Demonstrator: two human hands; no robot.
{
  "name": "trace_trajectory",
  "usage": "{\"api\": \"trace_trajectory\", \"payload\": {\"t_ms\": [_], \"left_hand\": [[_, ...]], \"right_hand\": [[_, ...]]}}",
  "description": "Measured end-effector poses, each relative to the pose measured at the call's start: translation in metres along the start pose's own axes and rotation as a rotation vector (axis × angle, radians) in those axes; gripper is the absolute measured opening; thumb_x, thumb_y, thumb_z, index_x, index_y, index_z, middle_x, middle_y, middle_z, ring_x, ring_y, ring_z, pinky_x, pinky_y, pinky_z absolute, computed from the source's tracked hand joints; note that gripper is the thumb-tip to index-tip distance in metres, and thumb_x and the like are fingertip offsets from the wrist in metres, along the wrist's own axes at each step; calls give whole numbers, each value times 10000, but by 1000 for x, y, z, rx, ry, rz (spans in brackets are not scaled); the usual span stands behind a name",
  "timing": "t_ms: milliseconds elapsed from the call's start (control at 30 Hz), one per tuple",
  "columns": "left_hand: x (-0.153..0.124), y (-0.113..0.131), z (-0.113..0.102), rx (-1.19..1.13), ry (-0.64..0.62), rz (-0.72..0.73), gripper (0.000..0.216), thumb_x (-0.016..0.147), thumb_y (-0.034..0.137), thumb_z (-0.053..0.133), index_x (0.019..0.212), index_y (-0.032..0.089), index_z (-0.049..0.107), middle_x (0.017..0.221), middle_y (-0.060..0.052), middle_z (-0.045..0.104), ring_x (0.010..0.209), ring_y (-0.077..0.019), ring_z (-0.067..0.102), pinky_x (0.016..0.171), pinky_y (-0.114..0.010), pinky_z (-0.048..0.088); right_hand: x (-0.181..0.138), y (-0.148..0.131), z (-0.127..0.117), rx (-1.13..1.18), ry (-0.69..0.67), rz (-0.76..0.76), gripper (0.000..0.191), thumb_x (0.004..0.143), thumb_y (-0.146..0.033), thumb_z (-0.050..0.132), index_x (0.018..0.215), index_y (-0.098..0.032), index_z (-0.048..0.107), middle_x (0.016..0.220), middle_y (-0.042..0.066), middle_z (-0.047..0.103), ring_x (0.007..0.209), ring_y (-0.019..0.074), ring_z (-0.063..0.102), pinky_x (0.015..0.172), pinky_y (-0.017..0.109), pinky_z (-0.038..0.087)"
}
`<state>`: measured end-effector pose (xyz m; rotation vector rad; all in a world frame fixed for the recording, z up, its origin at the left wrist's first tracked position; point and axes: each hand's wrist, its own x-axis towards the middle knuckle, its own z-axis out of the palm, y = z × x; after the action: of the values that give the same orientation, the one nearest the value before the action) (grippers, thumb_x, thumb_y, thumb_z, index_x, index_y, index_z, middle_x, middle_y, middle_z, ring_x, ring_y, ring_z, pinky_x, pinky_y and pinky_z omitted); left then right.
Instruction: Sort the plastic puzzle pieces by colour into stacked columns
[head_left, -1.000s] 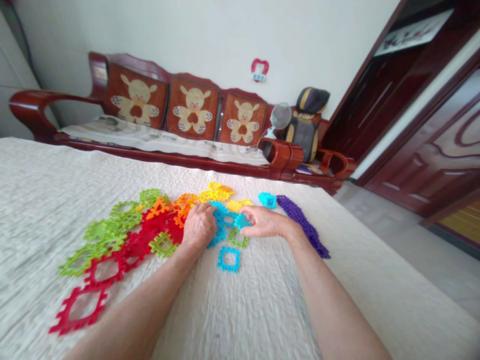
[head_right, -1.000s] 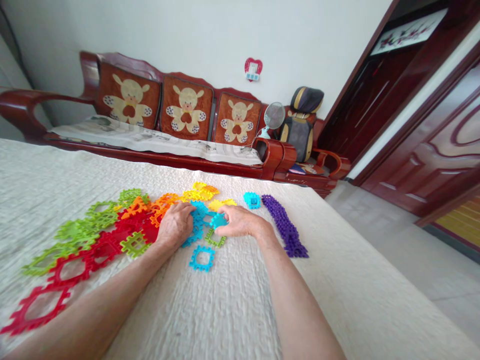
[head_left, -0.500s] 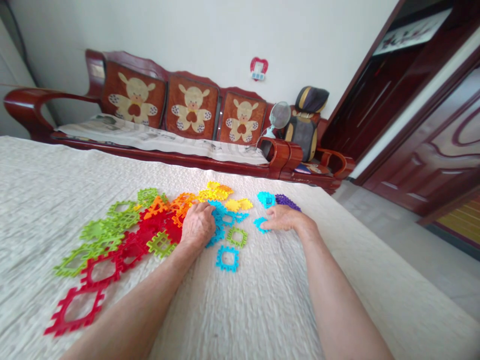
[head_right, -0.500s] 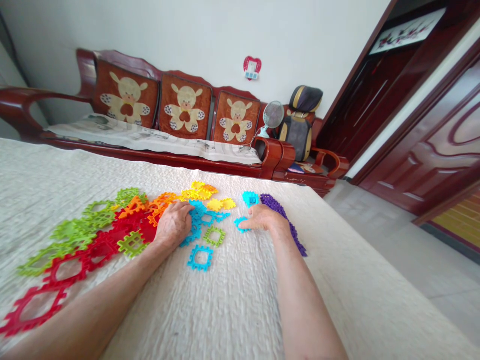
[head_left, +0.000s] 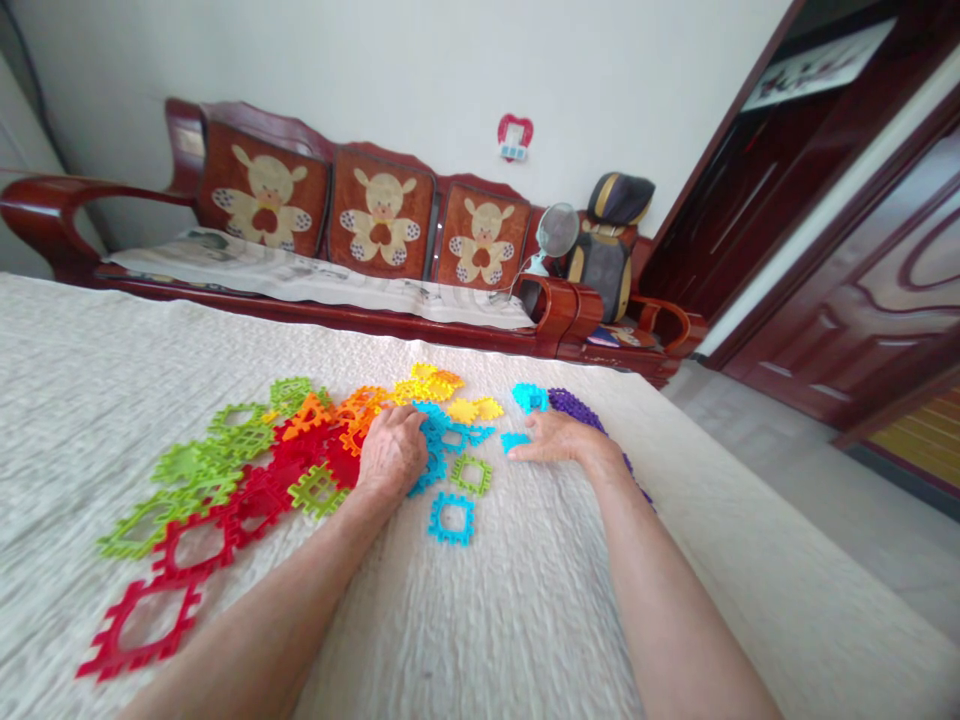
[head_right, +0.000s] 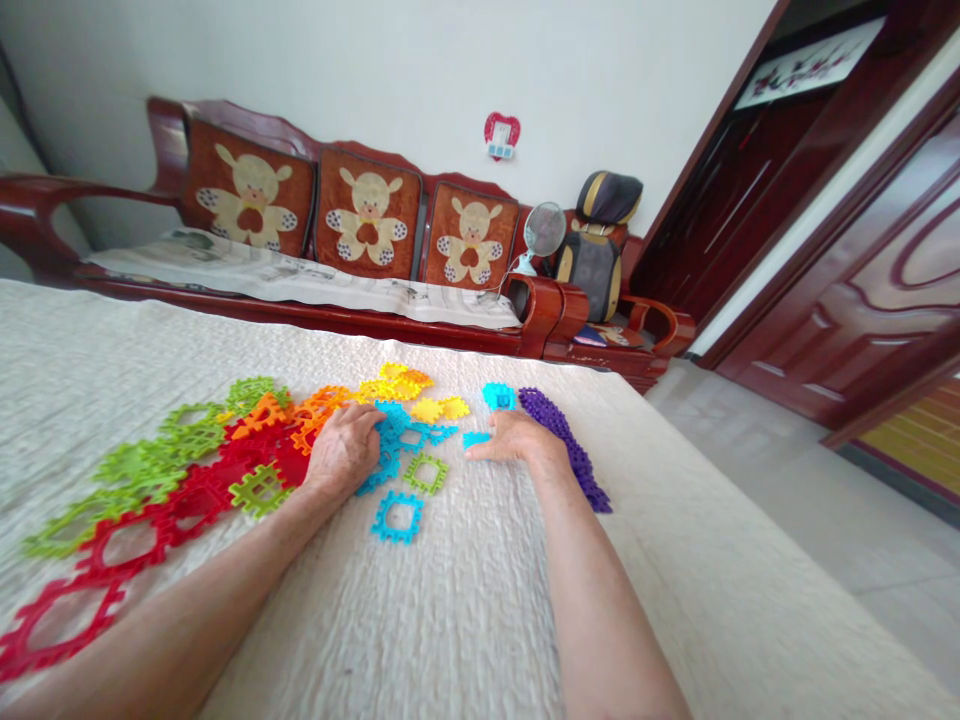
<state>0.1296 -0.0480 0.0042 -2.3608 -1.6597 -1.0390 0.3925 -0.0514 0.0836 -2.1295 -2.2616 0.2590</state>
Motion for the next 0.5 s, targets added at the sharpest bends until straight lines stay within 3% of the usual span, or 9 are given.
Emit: {"api": "trace_trajectory", "payload": {"t_ms": [100,200,367,500], "left_hand": [[0,1,-1,2,2,0,374,856,148,378,1045,164,700,1093,-88,686,1036,-239,591,963,-378,450],[0,1,-2,9,6,4,376,855,146,375,1041,158,701,1097,-92,687,1024,-242,592,957,-380,453],[-1,-1,1,20,13,9,373,856,146,382,1049,170,700,1106,-81,685,1008,-239,597,951,-375,456],[-1,-2,2,18,20,13,367,855,146,392,1053,170,701,1104,-83,683,1008,-238,598,949,-372,459]], "right_hand": [[-2,-5,1,-3,-89,-150,596,593,-268,745,1179,-226,639,1201,75,647,1097,238,591,897,299,464],[-3,-11,5,-23,-115,-202,542,596,-153,672,1124,-273,662,1147,27,664,1062,218,600,892,295,456],[2,-2,2,-6,-67,-30,240,637,-307,694,865,-231,707,839,19,699,827,204,637,714,268,461],[13,16,0,29,192,165,312,724,-449,637,885,-187,689,866,82,710,816,223,651,690,280,453]]}}
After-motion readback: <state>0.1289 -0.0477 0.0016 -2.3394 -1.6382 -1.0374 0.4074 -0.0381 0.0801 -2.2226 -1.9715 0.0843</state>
